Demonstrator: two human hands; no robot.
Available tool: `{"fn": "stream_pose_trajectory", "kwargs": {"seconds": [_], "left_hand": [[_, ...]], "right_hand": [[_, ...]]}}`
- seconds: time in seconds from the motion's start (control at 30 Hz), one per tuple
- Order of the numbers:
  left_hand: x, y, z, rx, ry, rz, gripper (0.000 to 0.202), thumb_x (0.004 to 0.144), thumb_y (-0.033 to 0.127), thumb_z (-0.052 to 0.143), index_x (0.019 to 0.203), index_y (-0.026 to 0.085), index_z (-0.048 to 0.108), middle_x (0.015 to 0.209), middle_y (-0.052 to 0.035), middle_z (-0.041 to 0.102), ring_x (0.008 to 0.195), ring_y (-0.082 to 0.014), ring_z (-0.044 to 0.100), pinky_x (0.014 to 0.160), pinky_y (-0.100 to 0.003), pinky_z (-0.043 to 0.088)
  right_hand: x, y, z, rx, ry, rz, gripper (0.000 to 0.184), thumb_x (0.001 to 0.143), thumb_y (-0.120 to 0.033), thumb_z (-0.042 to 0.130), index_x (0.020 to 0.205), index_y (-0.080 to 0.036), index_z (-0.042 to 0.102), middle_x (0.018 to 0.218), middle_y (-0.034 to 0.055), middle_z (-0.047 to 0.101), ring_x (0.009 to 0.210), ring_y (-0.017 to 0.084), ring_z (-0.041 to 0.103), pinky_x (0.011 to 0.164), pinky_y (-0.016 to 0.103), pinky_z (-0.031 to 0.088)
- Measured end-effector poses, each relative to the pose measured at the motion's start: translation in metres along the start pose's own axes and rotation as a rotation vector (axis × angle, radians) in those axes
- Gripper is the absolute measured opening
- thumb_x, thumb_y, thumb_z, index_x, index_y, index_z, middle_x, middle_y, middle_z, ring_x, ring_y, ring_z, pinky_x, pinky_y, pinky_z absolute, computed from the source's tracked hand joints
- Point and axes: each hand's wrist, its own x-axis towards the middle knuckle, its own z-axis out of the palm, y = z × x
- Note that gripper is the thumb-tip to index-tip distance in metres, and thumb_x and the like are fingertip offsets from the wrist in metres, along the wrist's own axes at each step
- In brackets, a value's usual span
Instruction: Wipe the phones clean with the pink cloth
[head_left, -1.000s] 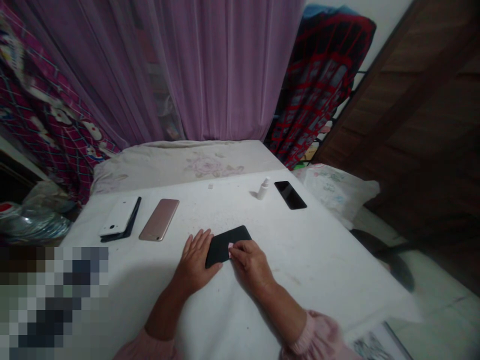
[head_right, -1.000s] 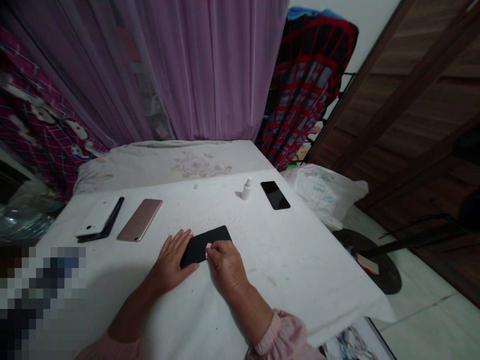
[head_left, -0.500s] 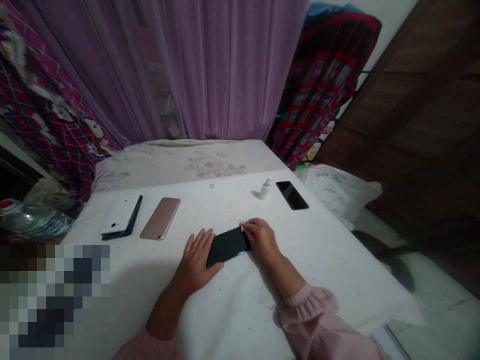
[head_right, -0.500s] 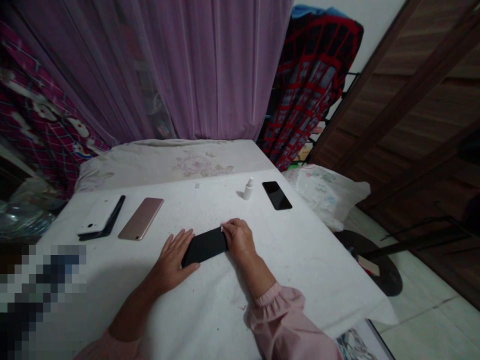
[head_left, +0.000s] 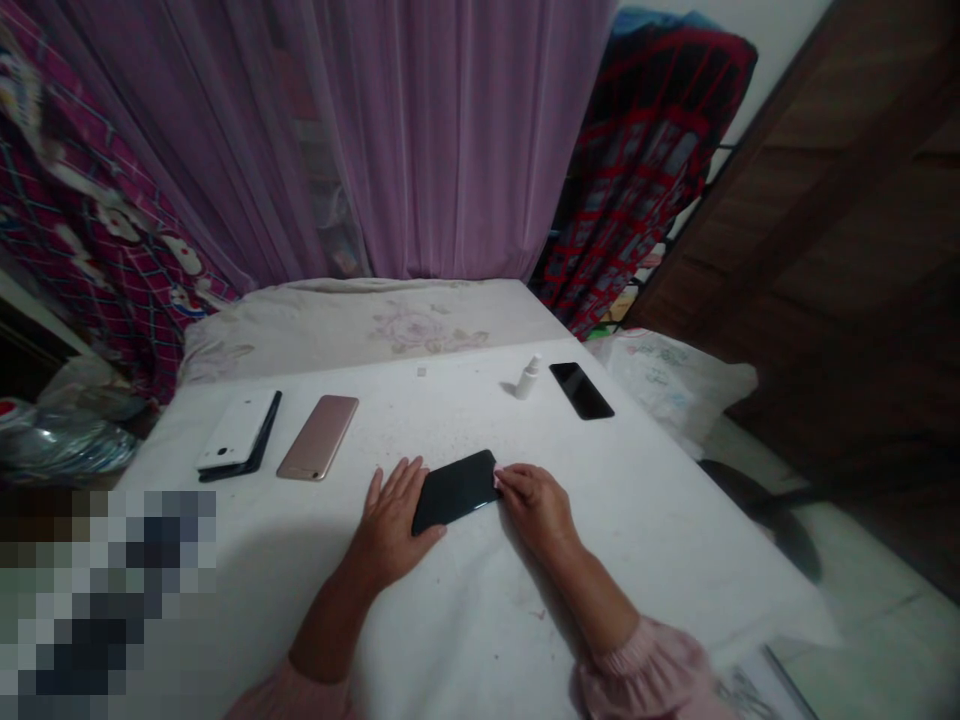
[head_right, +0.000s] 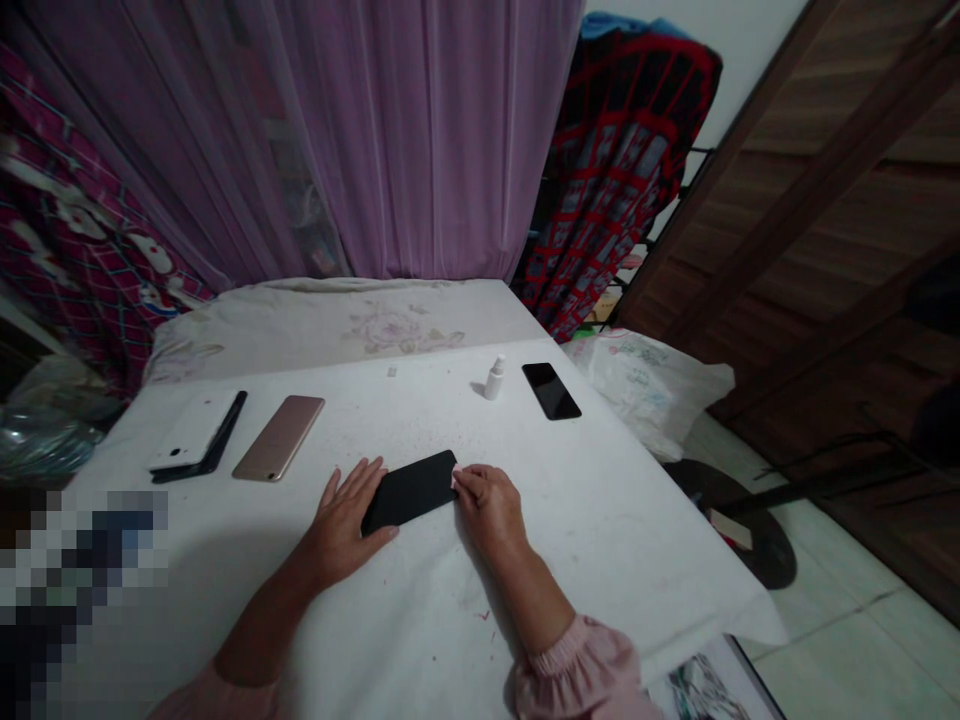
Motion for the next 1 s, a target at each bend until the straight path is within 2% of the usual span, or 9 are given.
{"fn": "stream_pose_trajectory", "kwargs": {"seconds": [0.13, 0.2, 0.27, 0.43, 0.5, 0.57, 0.8, 0.87, 1.0], "left_hand": [[0.001, 0.001, -0.001, -0.007, -0.015, -0.009, 0.069, 0.086, 0.045, 0.054, 0.145, 0.016, 0.034, 0.150, -0.0150, 0.042, 0.140, -0.0325, 0.035, 0.116, -0.057, 0.018], [0.001, 0.003, -0.003, -0.007, -0.018, -0.023, 0.068, 0.085, 0.044, 0.055, 0.144, 0.016, 0.036, 0.150, -0.0150, 0.042, 0.140, -0.0321, 0.035, 0.116, -0.056, 0.017], [0.002, 0.005, -0.004, -0.006, -0.020, -0.038, 0.067, 0.085, 0.044, 0.056, 0.143, 0.016, 0.037, 0.149, -0.0147, 0.043, 0.140, -0.0318, 0.035, 0.116, -0.056, 0.018], [0.002, 0.006, -0.004, -0.007, -0.030, -0.039, 0.066, 0.085, 0.042, 0.056, 0.143, 0.016, 0.037, 0.150, -0.0145, 0.042, 0.140, -0.0318, 0.035, 0.116, -0.057, 0.018], [0.001, 0.005, -0.003, -0.008, -0.027, -0.024, 0.067, 0.086, 0.043, 0.055, 0.144, 0.016, 0.036, 0.150, -0.0145, 0.042, 0.140, -0.0319, 0.035, 0.116, -0.057, 0.018], [0.001, 0.003, -0.002, -0.008, -0.020, -0.010, 0.068, 0.087, 0.044, 0.054, 0.146, 0.017, 0.034, 0.150, -0.0140, 0.042, 0.141, -0.0317, 0.034, 0.116, -0.057, 0.017], [0.001, 0.003, -0.003, -0.003, -0.023, -0.012, 0.068, 0.086, 0.044, 0.054, 0.145, 0.016, 0.035, 0.150, -0.0146, 0.042, 0.141, -0.0314, 0.034, 0.116, -0.056, 0.019], [0.002, 0.005, -0.004, -0.001, -0.029, -0.026, 0.068, 0.085, 0.043, 0.055, 0.144, 0.014, 0.036, 0.150, -0.0150, 0.042, 0.141, -0.0312, 0.034, 0.116, -0.057, 0.018], [0.002, 0.009, -0.006, -0.001, -0.045, -0.050, 0.067, 0.085, 0.041, 0.055, 0.143, 0.015, 0.037, 0.150, -0.0143, 0.041, 0.141, -0.0307, 0.033, 0.117, -0.056, 0.017]], "right_hand": [[0.038, -0.009, 0.011, -0.033, -0.038, 0.045, 0.017, 0.084, -0.021, 0.064, 0.092, -0.026, 0.078, 0.092, 0.0040, 0.075, 0.085, 0.019, 0.069, 0.077, 0.029, 0.054], [0.046, -0.011, 0.013, -0.047, -0.049, 0.057, 0.017, 0.084, -0.020, 0.065, 0.092, -0.026, 0.078, 0.092, 0.0039, 0.076, 0.086, 0.019, 0.069, 0.079, 0.029, 0.054], [0.040, -0.011, 0.011, -0.052, -0.046, 0.051, 0.017, 0.084, -0.019, 0.064, 0.093, -0.027, 0.078, 0.092, 0.0028, 0.076, 0.085, 0.019, 0.069, 0.079, 0.029, 0.054], [-0.002, -0.004, -0.006, -0.061, -0.022, 0.032, 0.019, 0.085, -0.020, 0.061, 0.092, -0.028, 0.077, 0.095, 0.0021, 0.076, 0.086, 0.019, 0.070, 0.076, 0.028, 0.054], [-0.009, -0.003, -0.010, -0.055, -0.018, 0.043, 0.019, 0.085, -0.020, 0.061, 0.092, -0.027, 0.077, 0.094, 0.0019, 0.076, 0.086, 0.019, 0.070, 0.075, 0.027, 0.054], [-0.003, -0.004, -0.008, -0.051, -0.026, 0.059, 0.019, 0.085, -0.020, 0.061, 0.092, -0.027, 0.077, 0.093, 0.0016, 0.076, 0.085, 0.018, 0.070, 0.076, 0.027, 0.054], [0.046, -0.014, 0.011, -0.081, -0.078, 0.119, 0.018, 0.085, -0.022, 0.062, 0.093, -0.028, 0.077, 0.093, 0.0009, 0.077, 0.088, 0.020, 0.070, 0.079, 0.030, 0.053], [0.041, -0.013, 0.011, -0.070, -0.060, 0.114, 0.019, 0.085, -0.022, 0.061, 0.094, -0.028, 0.077, 0.095, 0.0011, 0.076, 0.088, 0.020, 0.070, 0.079, 0.030, 0.053], [0.006, -0.007, -0.001, -0.042, -0.009, 0.081, 0.021, 0.087, -0.023, 0.058, 0.094, -0.026, 0.077, 0.096, 0.0024, 0.076, 0.088, 0.019, 0.070, 0.079, 0.029, 0.054]]}}
